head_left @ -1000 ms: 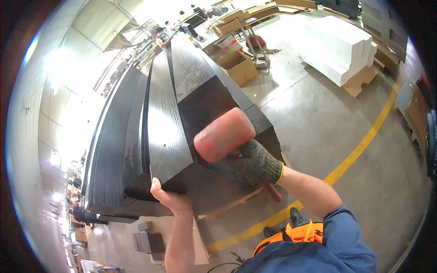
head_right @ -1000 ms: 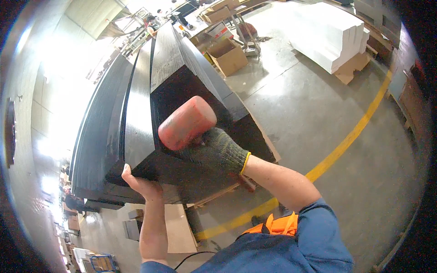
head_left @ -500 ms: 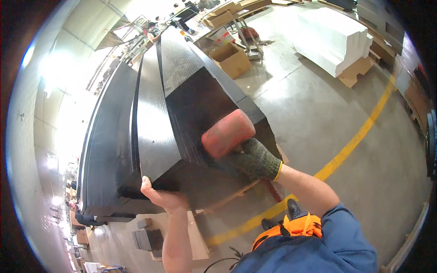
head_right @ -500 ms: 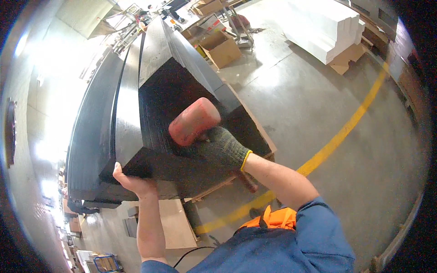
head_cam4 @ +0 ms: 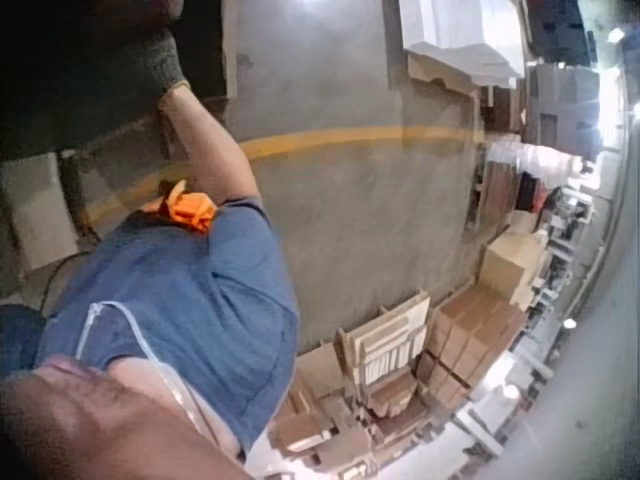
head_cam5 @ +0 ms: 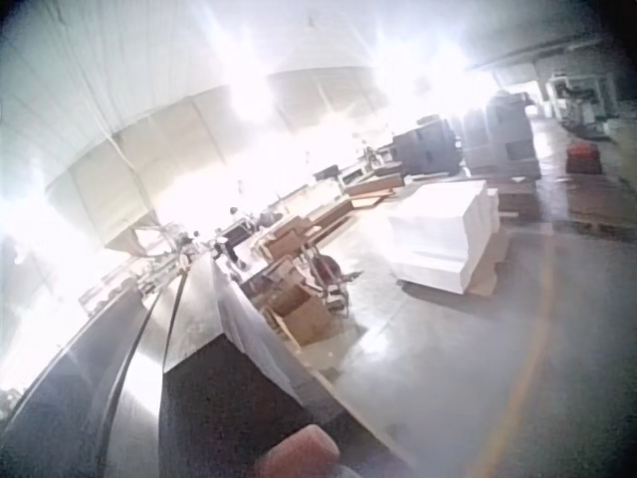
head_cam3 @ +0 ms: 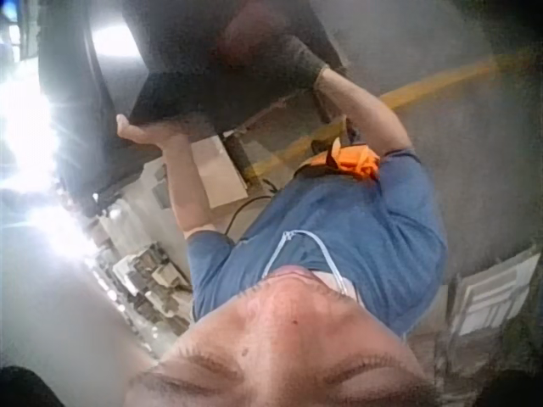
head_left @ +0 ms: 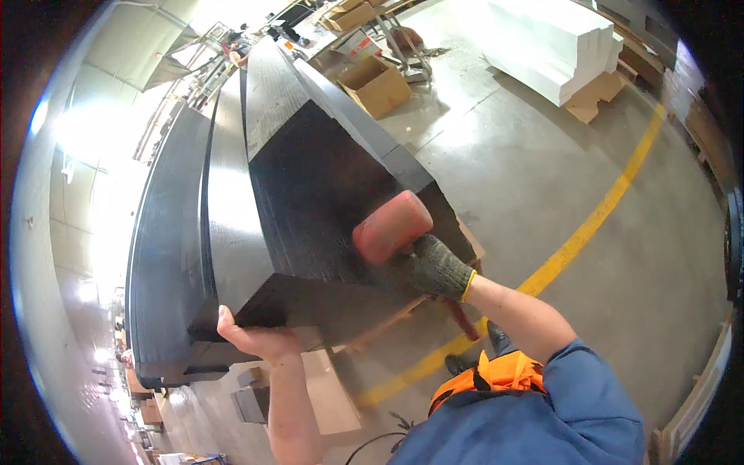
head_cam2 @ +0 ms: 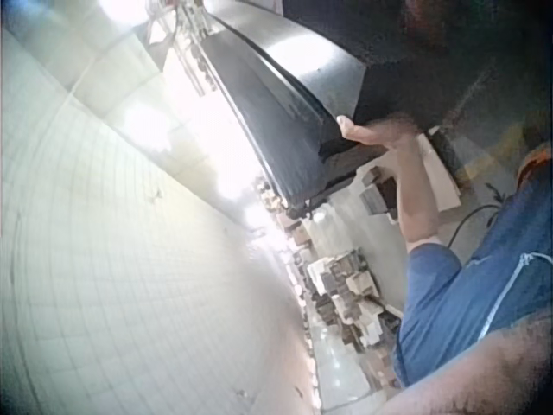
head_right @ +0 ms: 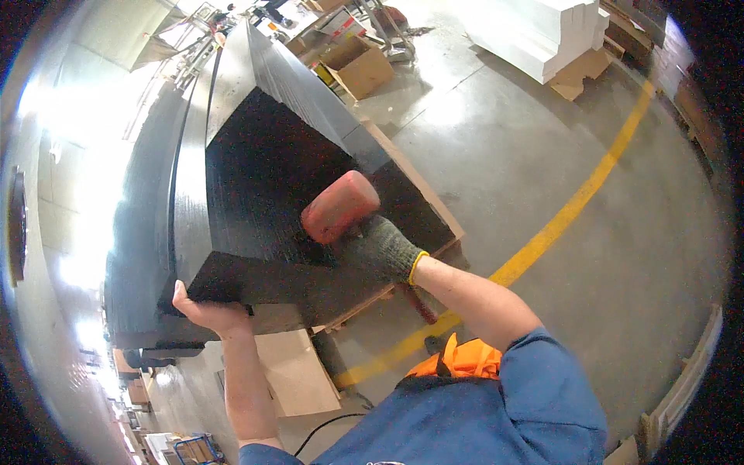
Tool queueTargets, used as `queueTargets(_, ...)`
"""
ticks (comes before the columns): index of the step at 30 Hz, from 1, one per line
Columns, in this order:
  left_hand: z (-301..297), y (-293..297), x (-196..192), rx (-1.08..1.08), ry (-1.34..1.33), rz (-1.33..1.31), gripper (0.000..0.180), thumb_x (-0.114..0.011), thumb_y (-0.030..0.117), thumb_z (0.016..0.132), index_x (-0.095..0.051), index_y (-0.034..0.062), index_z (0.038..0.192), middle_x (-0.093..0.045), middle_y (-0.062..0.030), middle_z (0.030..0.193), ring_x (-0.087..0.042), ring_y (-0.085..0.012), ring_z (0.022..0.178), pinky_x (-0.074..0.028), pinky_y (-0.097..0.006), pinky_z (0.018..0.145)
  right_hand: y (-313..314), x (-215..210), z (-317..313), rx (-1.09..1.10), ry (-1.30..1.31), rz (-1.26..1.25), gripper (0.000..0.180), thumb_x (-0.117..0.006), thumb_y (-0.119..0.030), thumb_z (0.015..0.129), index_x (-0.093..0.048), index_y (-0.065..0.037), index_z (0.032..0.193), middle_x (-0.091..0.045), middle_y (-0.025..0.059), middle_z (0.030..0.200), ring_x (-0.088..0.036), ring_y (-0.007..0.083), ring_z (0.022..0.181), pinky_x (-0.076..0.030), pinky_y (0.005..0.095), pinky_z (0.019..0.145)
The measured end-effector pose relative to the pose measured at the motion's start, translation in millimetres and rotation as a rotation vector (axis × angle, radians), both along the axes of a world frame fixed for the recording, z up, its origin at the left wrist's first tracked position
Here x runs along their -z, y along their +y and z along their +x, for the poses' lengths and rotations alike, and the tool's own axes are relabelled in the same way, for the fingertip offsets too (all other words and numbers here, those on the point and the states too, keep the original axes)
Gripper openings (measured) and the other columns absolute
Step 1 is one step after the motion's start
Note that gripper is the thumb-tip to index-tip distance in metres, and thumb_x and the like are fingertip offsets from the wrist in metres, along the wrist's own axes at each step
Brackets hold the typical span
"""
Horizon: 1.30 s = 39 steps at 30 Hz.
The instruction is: The person hits the side of a large black furniture component with a rubber mallet and then uses a small file to smooth the edges of the component.
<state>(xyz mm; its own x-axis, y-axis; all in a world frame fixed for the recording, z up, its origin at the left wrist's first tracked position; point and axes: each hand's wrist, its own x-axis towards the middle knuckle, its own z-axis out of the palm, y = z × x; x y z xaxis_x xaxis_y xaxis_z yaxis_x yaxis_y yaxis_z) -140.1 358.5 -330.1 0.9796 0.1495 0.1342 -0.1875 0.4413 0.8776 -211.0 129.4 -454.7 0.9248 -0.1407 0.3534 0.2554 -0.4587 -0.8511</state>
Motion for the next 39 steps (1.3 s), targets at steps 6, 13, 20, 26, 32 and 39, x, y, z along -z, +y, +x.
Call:
queueTargets(6, 5.0, 4.5, 5.9, -0.241, -0.130, 0.131, 0.037, -0.051, 0.041, 0.081, -0.060, 0.0061, 0.090, -0.060, -0.0084, 0.095, -0.057, -0.0248, 0.086, -0.046, -0.036, 0.080, -2.8, 4.6, -9.6, -0.037, 0.174, 0.176, 0.020, -0.054, -0.027, 0.085, -0.063, -0.009, 0.089, -0.065, 0.0145, 0.090, -0.061, 0.0342, 0.087, -0.048, 0.0430, 0.078)
queueTargets(13, 8.2, 8.2, 6.9, -0.181, -0.087, 0.160, 0.039, -0.044, 0.043, 0.087, -0.060, 0.0079, 0.089, -0.063, -0.0078, 0.089, -0.060, -0.0235, 0.085, -0.047, -0.040, 0.083, -11.3, -7.6, -19.3, -0.127, 0.773, 0.502, 0.027, -0.050, -0.028, 0.088, -0.062, -0.008, 0.101, -0.064, 0.0184, 0.097, -0.061, 0.0362, 0.087, -0.048, 0.0435, 0.078)
queueTargets(20, -11.4, 26.1, -14.7, 0.050, -0.007, 0.147, 0.044, -0.041, 0.043, 0.088, -0.060, 0.0065, 0.105, -0.063, -0.0094, 0.101, -0.059, -0.0267, 0.097, -0.043, -0.041, 0.092, -6.8, 44.3, -25.2, -0.143, 0.407, 0.239, 0.029, -0.046, -0.028, 0.090, -0.062, -0.009, 0.104, -0.062, 0.0210, 0.100, -0.059, 0.0365, 0.094, -0.047, 0.0419, 0.086)
queueTargets(26, -184.4, 151.8, -8.2, 0.448, 0.394, 1.482, 0.056, -0.063, 0.038, 0.081, -0.056, 0.0012, 0.123, -0.061, -0.0153, 0.118, -0.056, -0.0293, 0.112, -0.041, -0.044, 0.099, -19.6, 97.5, -55.3, 0.124, 0.419, 0.260, 0.028, -0.050, -0.032, 0.089, -0.063, -0.009, 0.100, -0.064, 0.0163, 0.081, -0.064, 0.0287, 0.059, -0.052, 0.0379, 0.052)
queueTargets(32, -216.1, 178.8, 34.7, 0.415, 0.853, 1.239, 0.055, -0.065, 0.035, 0.080, -0.056, 0.0008, 0.123, -0.061, -0.0154, 0.118, -0.056, -0.0290, 0.112, -0.042, -0.044, 0.098, -23.2, 91.9, -72.1, 0.108, 0.372, 0.010, 0.025, -0.052, -0.028, 0.088, -0.063, -0.009, 0.101, -0.065, 0.0160, 0.087, -0.063, 0.0337, 0.081, -0.051, 0.0419, 0.075)
queueTargets(39, -217.9, 208.6, 53.4, 0.440, 0.917, 1.225, 0.055, -0.067, 0.032, 0.078, -0.056, 0.0003, 0.122, -0.061, -0.0156, 0.118, -0.056, -0.0286, 0.112, -0.042, -0.043, 0.097, -5.8, 77.6, -87.9, 0.025, 0.309, 0.003, 0.032, -0.053, -0.021, 0.088, -0.054, -0.008, 0.117, -0.055, 0.0161, 0.118, -0.049, 0.0341, 0.112, -0.039, 0.0405, 0.097)
